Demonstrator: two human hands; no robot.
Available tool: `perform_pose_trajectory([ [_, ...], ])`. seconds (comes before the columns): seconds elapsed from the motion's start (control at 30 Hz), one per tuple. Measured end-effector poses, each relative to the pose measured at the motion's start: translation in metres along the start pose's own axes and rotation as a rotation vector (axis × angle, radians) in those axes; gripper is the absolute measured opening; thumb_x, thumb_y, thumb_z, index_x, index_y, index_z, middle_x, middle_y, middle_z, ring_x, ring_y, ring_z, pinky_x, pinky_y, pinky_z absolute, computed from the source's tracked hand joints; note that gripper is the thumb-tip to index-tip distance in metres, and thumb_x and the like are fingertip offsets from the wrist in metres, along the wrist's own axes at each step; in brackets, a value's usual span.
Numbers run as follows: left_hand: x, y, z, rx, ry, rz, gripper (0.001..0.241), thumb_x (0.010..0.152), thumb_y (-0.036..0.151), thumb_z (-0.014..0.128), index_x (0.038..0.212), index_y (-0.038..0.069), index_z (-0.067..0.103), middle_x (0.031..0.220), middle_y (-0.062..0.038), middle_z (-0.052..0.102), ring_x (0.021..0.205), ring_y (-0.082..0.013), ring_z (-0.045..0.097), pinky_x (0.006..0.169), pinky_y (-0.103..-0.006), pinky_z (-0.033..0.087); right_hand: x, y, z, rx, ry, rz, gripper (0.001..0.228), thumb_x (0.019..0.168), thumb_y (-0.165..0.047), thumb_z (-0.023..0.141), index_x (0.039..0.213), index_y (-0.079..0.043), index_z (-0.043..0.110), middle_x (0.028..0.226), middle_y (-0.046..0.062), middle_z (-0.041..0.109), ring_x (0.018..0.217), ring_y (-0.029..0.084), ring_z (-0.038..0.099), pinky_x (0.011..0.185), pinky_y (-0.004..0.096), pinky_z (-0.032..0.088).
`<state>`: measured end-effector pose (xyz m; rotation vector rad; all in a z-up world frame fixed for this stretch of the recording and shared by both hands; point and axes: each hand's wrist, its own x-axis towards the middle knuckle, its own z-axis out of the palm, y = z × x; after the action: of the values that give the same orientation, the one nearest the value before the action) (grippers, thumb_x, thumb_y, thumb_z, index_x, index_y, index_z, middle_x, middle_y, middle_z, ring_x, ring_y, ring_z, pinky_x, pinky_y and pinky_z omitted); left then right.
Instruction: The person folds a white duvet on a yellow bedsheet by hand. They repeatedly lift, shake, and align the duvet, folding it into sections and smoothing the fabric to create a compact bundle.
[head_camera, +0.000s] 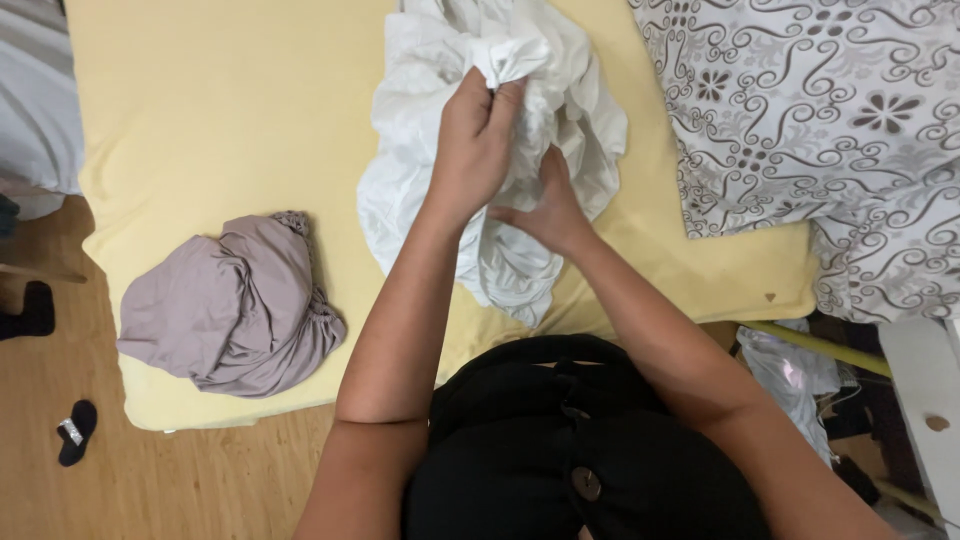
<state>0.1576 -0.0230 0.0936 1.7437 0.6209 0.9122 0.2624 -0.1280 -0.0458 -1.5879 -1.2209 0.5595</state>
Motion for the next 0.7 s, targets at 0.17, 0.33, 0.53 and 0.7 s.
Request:
perform_pose_trajectory([
  [0.17,-0.003,0.006,-0.014,-0.257,0.034,0.165,0.027,0.115,0.019,0.054,0.13,-0.002,0.063,0.113,-0.002,0.071,0.103,-0.0098,0.062,0.092,-0.0284,0.052,0.0,0.025,0.04,-0.241,0.137,0.064,0.126,0.076,-0.036,0.1,0.16,0.002,0.015,0.161,0.024,0.012,0.152,0.041,0.016,0.124,0.05,0.028],
  [0.33,-0.01,0.032,-0.024,-0.56,0.122,-0.001,0.027,0.11,0.021,0.052,0.127,0.003,0.061,0.099,0.003,0.067,0.082,-0.0038,0.056,0.072,-0.0227,0.046,-0.001,0.017,0.06,-0.034,0.203,0.093,0.131,0.07,-0.038,0.097,0.159,0.003,0.009,0.157,0.025,0.022,0.148,0.038,0.029,0.122,0.048,0.033],
  [0.53,-0.015,0.004,-0.049,-0.693,0.15,0.144,0.021,0.118,0.019,0.056,0.124,0.001,0.065,0.091,0.004,0.061,0.076,-0.002,0.05,0.066,-0.0205,0.039,-0.02,0.11,0.077,-0.309,0.047,0.255,0.092,0.068,-0.031,0.092,0.143,-0.001,0.048,0.132,0.025,0.061,0.121,0.042,0.059,0.102,0.05,0.043],
  [0.7,-0.009,0.016,-0.112,-0.879,0.265,0.26,0.018,0.118,0.014,0.056,0.128,-0.002,0.06,0.117,-0.011,0.07,0.105,-0.0168,0.068,0.093,-0.0313,0.056,0.032,0.244,-0.013,-0.389,0.098,0.234,0.042,0.094,-0.009,0.069,0.135,-0.003,0.067,0.121,0.023,0.071,0.115,0.04,0.065,0.097,0.048,0.05],
])
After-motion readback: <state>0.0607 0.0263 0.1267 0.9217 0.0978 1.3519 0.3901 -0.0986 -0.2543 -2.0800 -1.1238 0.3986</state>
